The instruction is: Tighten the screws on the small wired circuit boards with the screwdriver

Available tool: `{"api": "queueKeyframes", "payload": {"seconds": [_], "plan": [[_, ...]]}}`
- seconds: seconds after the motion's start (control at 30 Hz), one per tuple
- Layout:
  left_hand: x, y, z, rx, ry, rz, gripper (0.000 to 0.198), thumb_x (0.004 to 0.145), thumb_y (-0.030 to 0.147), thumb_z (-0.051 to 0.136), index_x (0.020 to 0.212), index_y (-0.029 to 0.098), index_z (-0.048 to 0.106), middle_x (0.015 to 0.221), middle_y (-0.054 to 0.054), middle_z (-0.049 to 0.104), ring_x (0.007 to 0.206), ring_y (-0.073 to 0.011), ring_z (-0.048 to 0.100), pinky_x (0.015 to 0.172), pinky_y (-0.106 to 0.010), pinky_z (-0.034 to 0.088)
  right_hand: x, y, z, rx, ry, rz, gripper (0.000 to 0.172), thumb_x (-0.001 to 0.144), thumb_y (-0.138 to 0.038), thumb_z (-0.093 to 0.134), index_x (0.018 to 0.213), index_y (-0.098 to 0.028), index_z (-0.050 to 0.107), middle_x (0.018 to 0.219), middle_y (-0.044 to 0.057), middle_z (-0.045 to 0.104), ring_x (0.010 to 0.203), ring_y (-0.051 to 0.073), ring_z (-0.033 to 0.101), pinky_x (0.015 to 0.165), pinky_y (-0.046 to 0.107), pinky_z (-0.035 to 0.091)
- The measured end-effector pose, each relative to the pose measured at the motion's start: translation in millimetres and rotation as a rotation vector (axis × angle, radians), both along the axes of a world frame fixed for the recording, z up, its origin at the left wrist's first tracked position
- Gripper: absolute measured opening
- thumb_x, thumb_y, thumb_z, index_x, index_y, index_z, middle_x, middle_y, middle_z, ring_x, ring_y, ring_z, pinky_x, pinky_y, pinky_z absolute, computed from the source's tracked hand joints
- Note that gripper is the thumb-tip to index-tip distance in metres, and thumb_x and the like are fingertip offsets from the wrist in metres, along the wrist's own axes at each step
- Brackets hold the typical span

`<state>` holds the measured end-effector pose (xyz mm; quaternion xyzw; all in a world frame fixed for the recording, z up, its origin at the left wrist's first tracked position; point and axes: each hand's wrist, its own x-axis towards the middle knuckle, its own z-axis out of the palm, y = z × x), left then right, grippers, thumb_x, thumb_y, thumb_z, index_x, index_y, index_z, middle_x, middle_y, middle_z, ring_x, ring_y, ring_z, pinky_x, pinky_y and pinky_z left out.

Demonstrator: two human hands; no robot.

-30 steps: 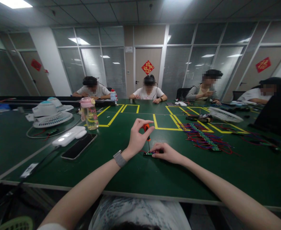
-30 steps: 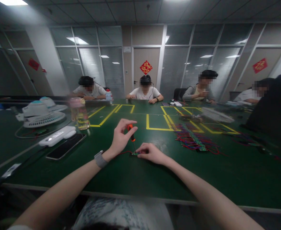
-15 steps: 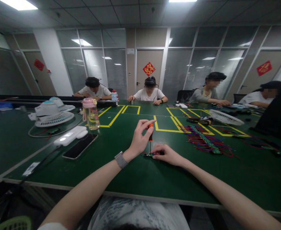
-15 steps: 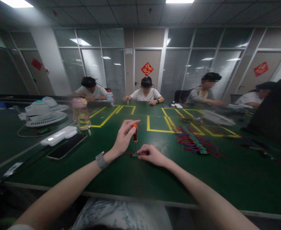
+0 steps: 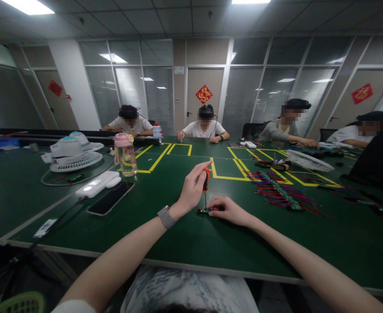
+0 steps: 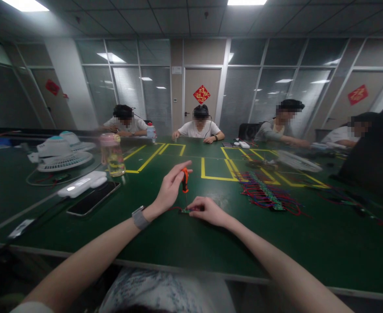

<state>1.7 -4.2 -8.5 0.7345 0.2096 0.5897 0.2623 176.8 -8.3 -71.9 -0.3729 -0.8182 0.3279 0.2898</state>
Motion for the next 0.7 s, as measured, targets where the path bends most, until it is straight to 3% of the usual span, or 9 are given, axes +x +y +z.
{"api": "queueKeyframes", "payload": {"seconds": [0.07, 0.17, 0.27, 0.4, 0.5, 0.6, 0.7], "plan": [[0.6, 0.2, -0.5, -0.019, -0.016, 0.006, 0.032, 0.092, 0.026, 0.044, 0.121, 0.022, 0.056, 0.115, -0.008, 0.059, 0.096, -0.016, 0.061, 0.086, -0.031, 0.048, 0.1, 0.0, 0.1, 0.0, -0.002, 0.0, 0.028, 0.078, -0.037, 0.066, 0.094, -0.016, 0.072, 0.084, 0.004, 0.059, 0.069, 0.013, 0.053, 0.065, 0.026, 0.044], [-0.3, -0.8, -0.2, 0.023, 0.004, 0.141, 0.025, 0.085, 0.028, 0.058, 0.108, 0.021, 0.064, 0.098, -0.005, 0.059, 0.089, -0.0153, 0.058, 0.081, -0.028, 0.048, 0.2, -0.3, 0.8, 0.012, -0.015, -0.009, 0.027, 0.078, -0.038, 0.066, 0.094, -0.016, 0.072, 0.084, 0.004, 0.06, 0.069, 0.013, 0.053, 0.065, 0.027, 0.045], [-1.2, -2.2, 0.9, 0.048, 0.031, 0.201, 0.023, 0.083, 0.03, 0.061, 0.103, 0.022, 0.067, 0.102, -0.006, 0.054, 0.094, -0.0158, 0.056, 0.082, -0.028, 0.048, 0.5, -0.2, 1.1, 0.017, -0.016, -0.005, 0.028, 0.078, -0.038, 0.066, 0.095, -0.016, 0.072, 0.084, 0.004, 0.061, 0.069, 0.013, 0.054, 0.066, 0.027, 0.045], [0.3, -1.3, 0.0, 0.021, 0.031, 0.05, 0.032, 0.093, 0.026, 0.042, 0.12, 0.025, 0.058, 0.121, -0.008, 0.052, 0.111, -0.0169, 0.053, 0.093, -0.03, 0.045, 1.1, 1.1, -0.4, 0.027, -0.017, 0.006, 0.028, 0.079, -0.038, 0.066, 0.096, -0.017, 0.072, 0.085, 0.004, 0.061, 0.07, 0.014, 0.054, 0.067, 0.027, 0.045], [0.9, 0.2, -1.7, -0.005, 0.016, -0.008, 0.034, 0.093, 0.025, 0.043, 0.125, 0.023, 0.053, 0.113, -0.007, 0.059, 0.1, -0.0152, 0.059, 0.09, -0.03, 0.046, 1.7, 1.7, -1.4, 0.029, -0.021, 0.005, 0.028, 0.079, -0.038, 0.065, 0.096, -0.017, 0.072, 0.084, 0.004, 0.061, 0.07, 0.014, 0.054, 0.067, 0.028, 0.045], [-0.5, -0.3, -1.7, 0.033, 0.038, 0.123, 0.028, 0.086, 0.028, 0.056, 0.112, 0.021, 0.061, 0.099, -0.005, 0.058, 0.089, -0.0147, 0.057, 0.083, -0.028, 0.047, 1.9, 1.5, -1.3, 0.032, -0.026, 0.002, 0.028, 0.079, -0.038, 0.065, 0.096, -0.016, 0.072, 0.083, 0.004, 0.061, 0.071, 0.014, 0.054, 0.067, 0.028, 0.045], [-1.6, -1.9, -0.3, 0.055, 0.067, 0.216, 0.026, 0.082, 0.032, 0.062, 0.106, 0.021, 0.065, 0.101, -0.005, 0.052, 0.089, -0.0147, 0.055, 0.083, -0.028, 0.046, 1.6, 1.2, -0.8, 0.035, -0.03, 0.003, 0.029, 0.079, -0.039, 0.065, 0.095, -0.016, 0.072, 0.082, 0.004, 0.06, 0.07, 0.014, 0.053, 0.066, 0.027, 0.044]]}}
